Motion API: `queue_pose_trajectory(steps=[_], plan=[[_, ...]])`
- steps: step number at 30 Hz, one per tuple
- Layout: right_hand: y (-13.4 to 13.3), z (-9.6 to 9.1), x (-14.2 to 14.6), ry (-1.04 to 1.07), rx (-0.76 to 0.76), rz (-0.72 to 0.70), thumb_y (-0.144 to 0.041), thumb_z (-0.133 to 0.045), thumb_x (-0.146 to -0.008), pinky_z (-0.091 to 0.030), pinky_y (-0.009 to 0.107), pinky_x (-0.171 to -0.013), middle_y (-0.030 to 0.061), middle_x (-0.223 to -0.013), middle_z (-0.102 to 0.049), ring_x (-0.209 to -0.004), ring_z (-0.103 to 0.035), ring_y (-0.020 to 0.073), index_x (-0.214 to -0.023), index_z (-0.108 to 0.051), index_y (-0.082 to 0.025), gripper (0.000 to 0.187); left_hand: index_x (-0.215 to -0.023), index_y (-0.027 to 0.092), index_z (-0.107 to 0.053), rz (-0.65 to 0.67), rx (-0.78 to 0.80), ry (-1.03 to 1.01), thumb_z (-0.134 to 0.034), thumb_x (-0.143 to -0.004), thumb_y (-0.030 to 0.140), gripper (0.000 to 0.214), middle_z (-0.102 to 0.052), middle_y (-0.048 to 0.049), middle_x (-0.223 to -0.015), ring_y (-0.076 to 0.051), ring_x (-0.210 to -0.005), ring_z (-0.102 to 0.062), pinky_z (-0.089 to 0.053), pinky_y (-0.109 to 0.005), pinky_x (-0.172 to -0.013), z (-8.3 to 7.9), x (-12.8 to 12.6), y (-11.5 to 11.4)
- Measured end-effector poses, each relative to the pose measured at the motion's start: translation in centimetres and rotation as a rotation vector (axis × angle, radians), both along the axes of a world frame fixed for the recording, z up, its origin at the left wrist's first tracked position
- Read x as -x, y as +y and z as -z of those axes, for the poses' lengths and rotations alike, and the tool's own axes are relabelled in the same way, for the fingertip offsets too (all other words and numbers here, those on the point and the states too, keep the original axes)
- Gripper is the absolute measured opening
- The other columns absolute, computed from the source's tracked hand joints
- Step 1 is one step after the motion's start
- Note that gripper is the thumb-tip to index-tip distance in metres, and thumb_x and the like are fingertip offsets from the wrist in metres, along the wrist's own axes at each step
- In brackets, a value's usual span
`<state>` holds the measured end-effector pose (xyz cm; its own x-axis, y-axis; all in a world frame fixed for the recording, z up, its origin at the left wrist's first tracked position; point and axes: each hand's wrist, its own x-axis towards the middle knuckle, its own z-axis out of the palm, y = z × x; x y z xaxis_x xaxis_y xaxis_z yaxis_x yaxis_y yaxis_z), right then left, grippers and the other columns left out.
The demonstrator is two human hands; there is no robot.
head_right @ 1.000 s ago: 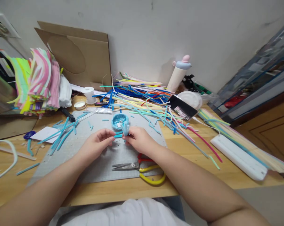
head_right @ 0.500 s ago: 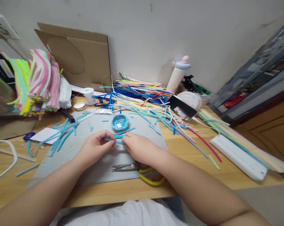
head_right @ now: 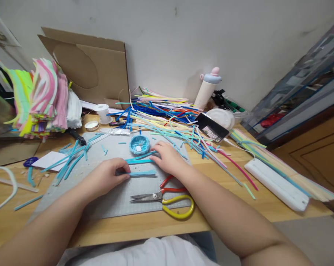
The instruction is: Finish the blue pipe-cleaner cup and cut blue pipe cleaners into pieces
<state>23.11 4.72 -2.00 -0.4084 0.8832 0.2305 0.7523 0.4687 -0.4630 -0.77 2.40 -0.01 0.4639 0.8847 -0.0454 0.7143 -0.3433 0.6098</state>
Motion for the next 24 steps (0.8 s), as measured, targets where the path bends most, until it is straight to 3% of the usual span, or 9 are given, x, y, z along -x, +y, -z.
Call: queue_pose_trajectory(steps=[4, 9, 15, 24], plan=[[0.2, 0.6, 0.1, 0.019, 0.017, -0.020, -0.028, -0.067, -0.078, -0.041, 0.033, -0.084, 0.0065, -0.097, -0.060, -0.094, -0.054, 0.0196, -0.097, -0.064, -0.019, 0.022, -0.080, 0.022, -0.064, -0.069, -0.075, -0.032, -0.057, -0.077, 0.037, 0.017, -0.065, -0.0008, -0.082, -0.018, -0.076, -0.058, -0.042, -0.029, -0.068, -0.3, 0.0, 0.3], [-0.3, 0.5, 0.7, 0.035, 0.021, -0.026, -0.017, -0.066, -0.078, -0.041, 0.029, -0.077, 0.0041, -0.085, -0.061, -0.084, -0.055, 0.0173, -0.081, -0.064, -0.018, 0.004, -0.086, 0.020, -0.063, -0.173, -0.268, -0.025, -0.055, -0.079, 0.031, 0.015, -0.061, -0.0049, -0.094, -0.023, -0.095, -0.055, -0.041, -0.035, -0.085, 0.5, 0.3, 1.3], [-0.4, 0.8, 1.3, 0.060, 0.019, -0.023, -0.015, -0.064, -0.079, -0.041, 0.028, -0.075, 0.0032, -0.083, -0.062, -0.083, -0.056, 0.0167, -0.080, -0.064, -0.018, 0.004, -0.085, 0.022, -0.067, -0.099, -0.270, 0.004, -0.058, -0.077, 0.024, 0.013, -0.062, -0.0051, -0.092, -0.023, -0.091, -0.055, -0.042, -0.036, -0.083, 2.1, 0.5, 2.3], [0.1, 0.7, 1.5, 0.080, 0.042, -0.026, -0.017, -0.064, -0.080, -0.041, 0.028, -0.075, 0.0030, -0.083, -0.062, -0.084, -0.056, 0.0166, -0.082, -0.065, -0.019, 0.003, -0.084, 0.021, -0.065, -0.069, -0.251, -0.003, -0.054, -0.078, 0.022, 0.013, -0.062, -0.0059, -0.089, -0.023, -0.087, -0.056, -0.044, -0.036, -0.078, 1.7, 0.2, 2.5]])
